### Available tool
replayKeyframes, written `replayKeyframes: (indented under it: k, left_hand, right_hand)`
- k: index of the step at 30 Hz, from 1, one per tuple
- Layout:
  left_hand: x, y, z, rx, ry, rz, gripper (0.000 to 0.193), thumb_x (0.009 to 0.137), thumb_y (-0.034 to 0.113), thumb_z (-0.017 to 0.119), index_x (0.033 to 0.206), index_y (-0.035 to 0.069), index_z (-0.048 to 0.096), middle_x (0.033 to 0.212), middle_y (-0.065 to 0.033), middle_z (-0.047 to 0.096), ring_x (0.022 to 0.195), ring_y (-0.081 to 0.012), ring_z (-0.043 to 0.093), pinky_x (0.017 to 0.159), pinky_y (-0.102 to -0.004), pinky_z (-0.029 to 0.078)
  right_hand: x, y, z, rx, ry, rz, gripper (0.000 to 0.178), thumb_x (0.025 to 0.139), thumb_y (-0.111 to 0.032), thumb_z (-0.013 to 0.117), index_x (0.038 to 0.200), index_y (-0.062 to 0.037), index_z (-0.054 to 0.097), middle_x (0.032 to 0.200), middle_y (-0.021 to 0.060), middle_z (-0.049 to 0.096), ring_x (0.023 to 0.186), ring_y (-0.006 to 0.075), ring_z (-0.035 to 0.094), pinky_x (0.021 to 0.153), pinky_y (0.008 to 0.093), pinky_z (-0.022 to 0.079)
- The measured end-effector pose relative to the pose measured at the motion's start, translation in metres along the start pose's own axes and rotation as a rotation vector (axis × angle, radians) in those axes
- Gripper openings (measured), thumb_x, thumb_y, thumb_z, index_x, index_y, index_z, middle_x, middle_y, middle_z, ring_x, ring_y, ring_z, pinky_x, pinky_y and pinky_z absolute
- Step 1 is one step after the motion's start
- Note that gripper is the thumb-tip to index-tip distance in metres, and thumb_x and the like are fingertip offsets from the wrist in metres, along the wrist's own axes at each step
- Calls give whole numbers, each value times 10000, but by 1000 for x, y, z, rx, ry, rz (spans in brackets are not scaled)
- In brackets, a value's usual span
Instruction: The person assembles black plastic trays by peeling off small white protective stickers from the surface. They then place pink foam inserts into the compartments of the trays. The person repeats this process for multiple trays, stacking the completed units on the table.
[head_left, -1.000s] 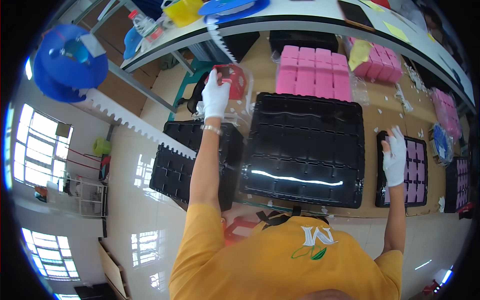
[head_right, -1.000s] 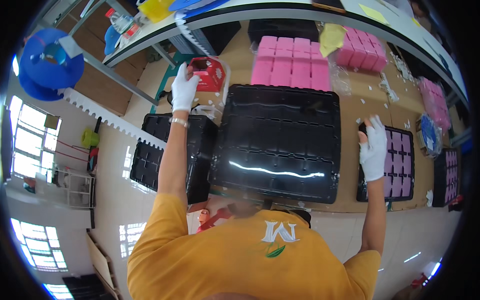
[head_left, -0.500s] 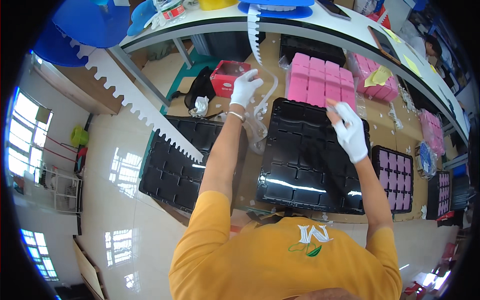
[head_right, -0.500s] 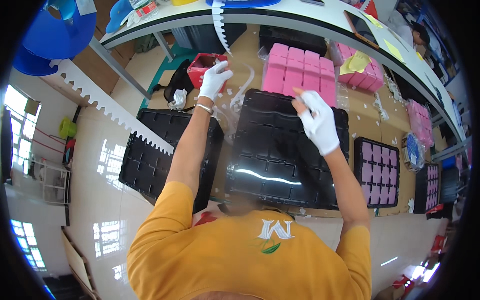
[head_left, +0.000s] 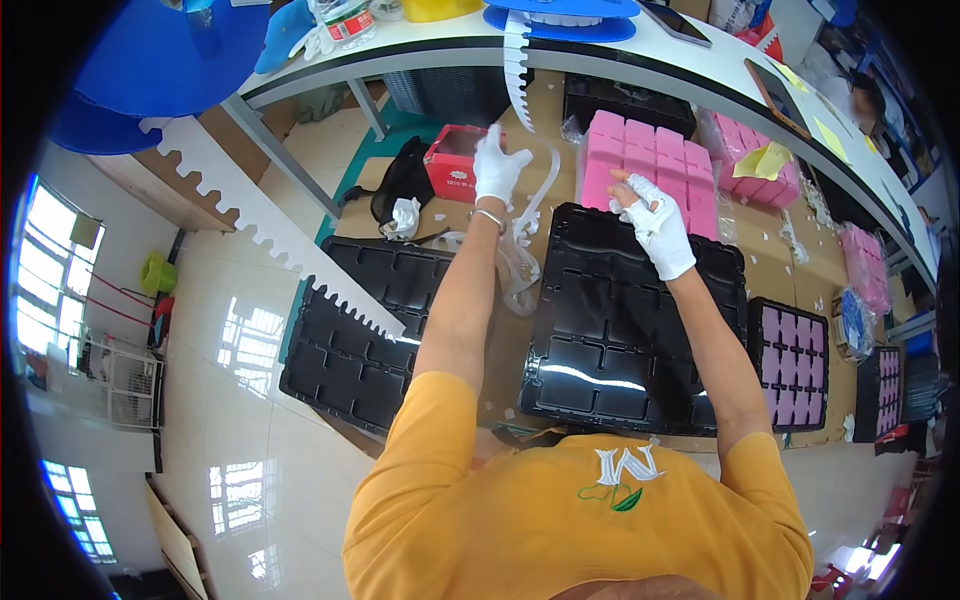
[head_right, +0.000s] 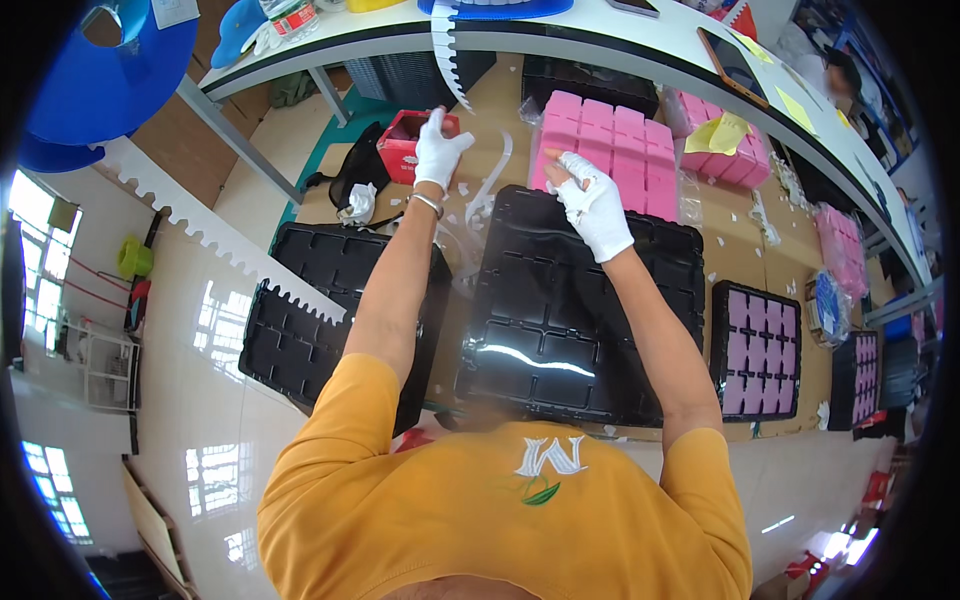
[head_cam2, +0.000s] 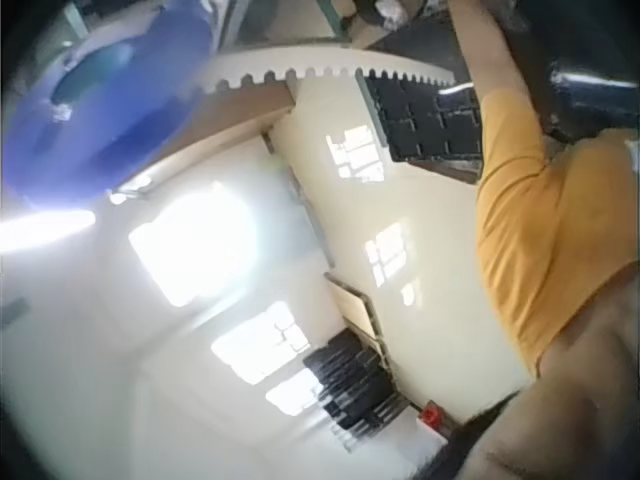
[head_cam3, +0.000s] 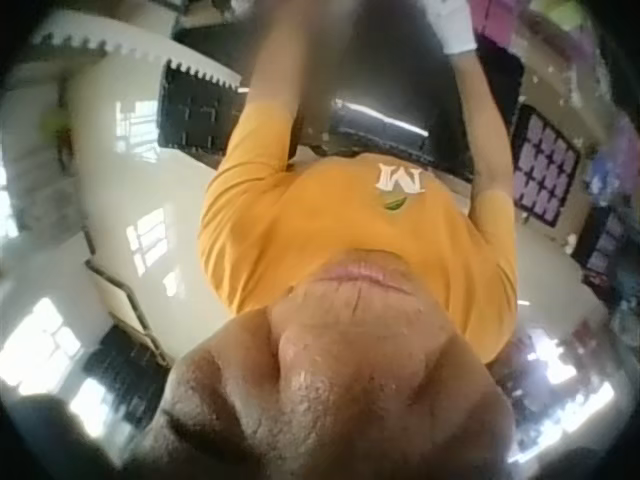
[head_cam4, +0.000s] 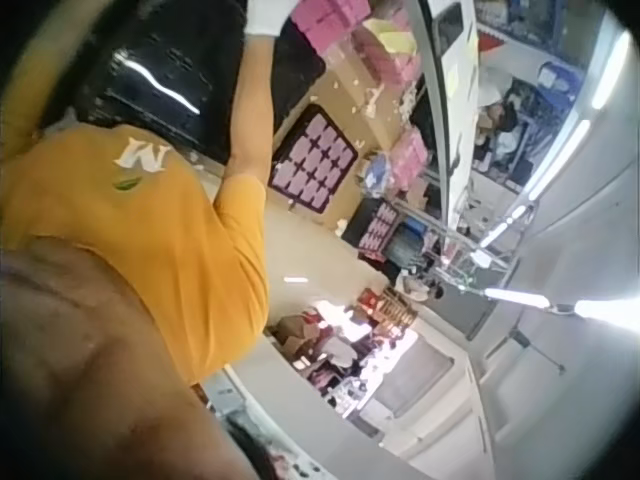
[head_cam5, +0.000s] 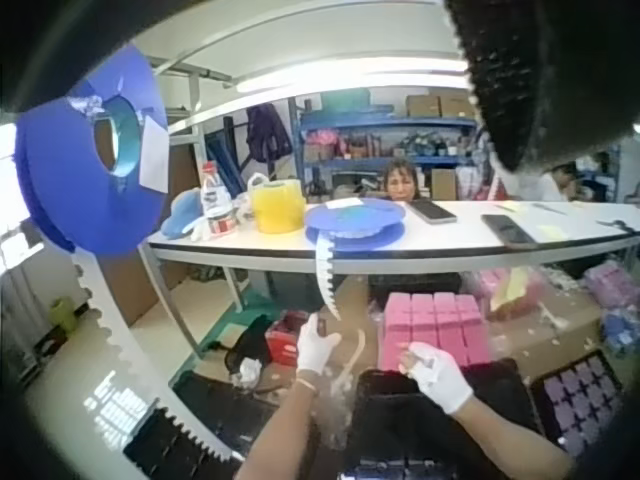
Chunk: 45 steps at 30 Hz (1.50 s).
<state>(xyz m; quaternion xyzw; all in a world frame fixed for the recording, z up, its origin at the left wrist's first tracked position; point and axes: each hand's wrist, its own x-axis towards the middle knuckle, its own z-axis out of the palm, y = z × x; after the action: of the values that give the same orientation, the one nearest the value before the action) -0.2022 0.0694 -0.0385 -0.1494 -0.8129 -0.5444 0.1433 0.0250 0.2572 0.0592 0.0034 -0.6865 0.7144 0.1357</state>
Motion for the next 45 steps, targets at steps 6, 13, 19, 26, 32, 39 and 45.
replayKeyframes:
  k: [6,13,19,26,32,39,45]
  left_hand:
    - [25,14,-1,-344,-148,35,573,733,101,733,1265,17,539,1007,-121,700,900,-214,668,808,-323,508]
    - [-82,108,-43,-664,-133,-275,331,823,-5,652,1153,-18,631,960,-68,713,863,-114,664,766,-243,512]
    - [-128,130,-62,-758,-25,-268,200,863,-25,642,1061,-44,656,933,-82,714,824,-126,673,762,-251,531]
    - [-139,133,-67,-603,46,-224,182,836,52,681,1012,5,671,792,-33,700,640,-58,594,553,-210,450]
    - [-140,127,-63,315,359,213,175,830,152,673,997,100,661,750,-134,695,620,-286,655,568,-411,507]
    - [-137,115,-71,-110,226,72,232,847,58,628,1079,55,651,816,-102,697,694,-211,680,614,-362,531]
    - [-128,124,-74,-505,45,-161,397,855,43,670,1217,-85,568,1009,-121,694,836,-137,660,707,-273,536]
  right_hand:
    - [-7,3,1,-130,-50,44,397,962,-228,633,1273,14,586,998,58,677,830,105,626,715,229,468]
    - [5,4,5,-36,-11,18,263,927,-143,669,1154,-11,661,790,-29,587,684,50,498,603,198,392]
    - [29,-6,60,-164,-131,19,303,860,-227,743,1057,-3,689,817,25,644,726,89,548,654,238,444]
    - [31,-29,86,-164,-186,58,245,810,-176,790,922,24,702,807,46,678,717,109,587,683,258,463]
    - [33,-23,86,-250,-176,32,252,808,-204,802,884,18,708,796,32,682,734,93,578,686,272,465]
    - [53,-48,34,-457,-574,10,262,827,-258,759,921,-19,711,767,-18,606,684,65,488,636,241,393]
    - [66,-7,16,-1049,-978,-111,232,742,-185,759,751,10,634,744,143,588,733,284,600,687,387,457]
